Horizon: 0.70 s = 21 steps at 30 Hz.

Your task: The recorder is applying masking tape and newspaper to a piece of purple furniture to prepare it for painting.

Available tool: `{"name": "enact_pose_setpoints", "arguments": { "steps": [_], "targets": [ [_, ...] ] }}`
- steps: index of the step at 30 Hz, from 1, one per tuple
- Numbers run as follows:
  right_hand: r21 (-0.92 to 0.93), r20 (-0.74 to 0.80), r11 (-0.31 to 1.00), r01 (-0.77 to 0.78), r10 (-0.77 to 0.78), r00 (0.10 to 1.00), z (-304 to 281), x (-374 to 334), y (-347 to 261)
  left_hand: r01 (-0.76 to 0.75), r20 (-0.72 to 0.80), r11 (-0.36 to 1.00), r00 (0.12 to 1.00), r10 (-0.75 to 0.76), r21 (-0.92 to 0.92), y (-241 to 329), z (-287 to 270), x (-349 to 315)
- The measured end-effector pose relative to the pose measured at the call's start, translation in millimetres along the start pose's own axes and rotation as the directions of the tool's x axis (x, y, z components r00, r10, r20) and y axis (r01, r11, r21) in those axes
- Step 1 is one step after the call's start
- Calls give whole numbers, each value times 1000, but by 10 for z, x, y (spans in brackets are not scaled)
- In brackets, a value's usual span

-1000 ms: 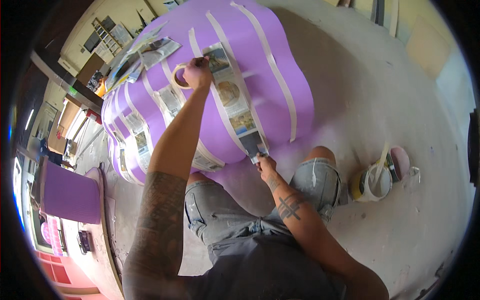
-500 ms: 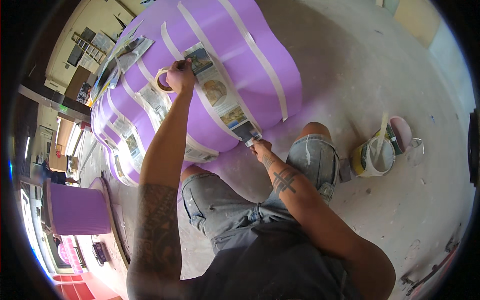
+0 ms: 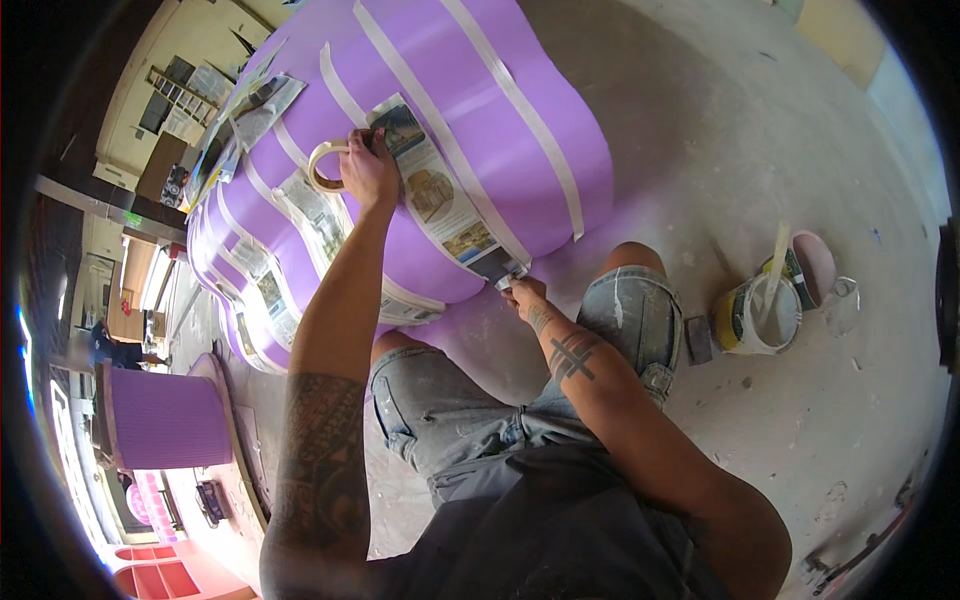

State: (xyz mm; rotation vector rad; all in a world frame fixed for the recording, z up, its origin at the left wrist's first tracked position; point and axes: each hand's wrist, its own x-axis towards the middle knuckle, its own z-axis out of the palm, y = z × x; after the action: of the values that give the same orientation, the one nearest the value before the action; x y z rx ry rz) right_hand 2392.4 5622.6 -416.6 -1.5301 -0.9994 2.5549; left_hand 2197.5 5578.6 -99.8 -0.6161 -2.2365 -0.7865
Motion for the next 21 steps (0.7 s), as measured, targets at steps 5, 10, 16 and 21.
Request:
{"name": "enact_pose_setpoints", "arguments": {
  "steps": [5,10,16,21],
  "targets": [
    [20,-95,1000,-21,23,995,12,-88,-17,36,-38,997,999,-39,-74,86,-20,-75],
    [-3,-118,1000,8,-8,993,5,-159,-22,26,-97,996,995,-35,-88,2,-28,-55],
    [55,-118,998,4,2,993,-50,-40,5,31,-109,991,993,-46,-133,19,28,-54],
    [78,-73,997,2,4,997,-10,-48,37,27,-103,992,994,-40,-124,-10,-2,-66]
  ]
}}
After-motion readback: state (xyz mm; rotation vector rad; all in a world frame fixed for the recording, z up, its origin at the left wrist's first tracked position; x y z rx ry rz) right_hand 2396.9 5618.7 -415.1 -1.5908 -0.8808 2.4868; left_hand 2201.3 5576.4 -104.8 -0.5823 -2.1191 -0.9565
